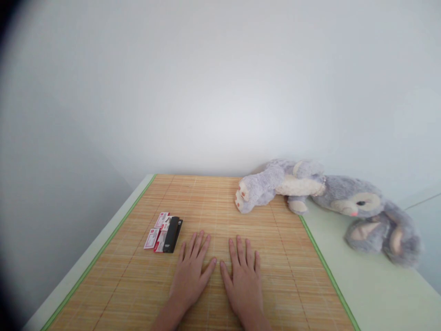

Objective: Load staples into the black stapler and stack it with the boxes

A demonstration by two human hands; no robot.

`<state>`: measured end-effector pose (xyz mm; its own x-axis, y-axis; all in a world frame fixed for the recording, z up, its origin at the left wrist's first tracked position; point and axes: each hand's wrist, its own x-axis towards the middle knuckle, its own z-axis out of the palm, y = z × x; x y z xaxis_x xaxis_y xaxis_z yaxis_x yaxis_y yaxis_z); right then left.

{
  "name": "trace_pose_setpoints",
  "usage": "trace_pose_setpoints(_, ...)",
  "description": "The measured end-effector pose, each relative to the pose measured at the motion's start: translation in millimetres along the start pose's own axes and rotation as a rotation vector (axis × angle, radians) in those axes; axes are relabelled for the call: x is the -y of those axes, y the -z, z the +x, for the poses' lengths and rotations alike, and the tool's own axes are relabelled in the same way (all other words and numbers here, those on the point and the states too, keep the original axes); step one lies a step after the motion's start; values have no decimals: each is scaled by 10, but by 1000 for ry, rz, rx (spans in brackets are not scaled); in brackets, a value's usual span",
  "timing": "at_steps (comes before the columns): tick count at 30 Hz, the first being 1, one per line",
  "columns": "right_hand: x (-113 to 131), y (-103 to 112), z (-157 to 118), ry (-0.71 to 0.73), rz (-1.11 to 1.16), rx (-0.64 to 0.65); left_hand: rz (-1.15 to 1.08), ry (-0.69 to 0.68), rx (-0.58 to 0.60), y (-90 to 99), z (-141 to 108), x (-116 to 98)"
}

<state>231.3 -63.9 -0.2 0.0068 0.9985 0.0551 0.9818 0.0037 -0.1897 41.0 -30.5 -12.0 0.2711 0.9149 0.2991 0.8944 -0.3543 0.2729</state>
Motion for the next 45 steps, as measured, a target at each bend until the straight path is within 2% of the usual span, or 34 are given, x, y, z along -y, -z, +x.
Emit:
trace_pose_setpoints(14, 37, -40, 18, -36, -15, -25, 116, 10, 33, 5, -4, -26)
trace_pose_setpoints(19, 65, -54, 23, -55, -19, -24, 119, 30, 0, -16, 6, -46)
trace_pose_setpoints(45, 65, -64, 18, -55, -25, -27, 130, 28, 27, 6, -10, -60)
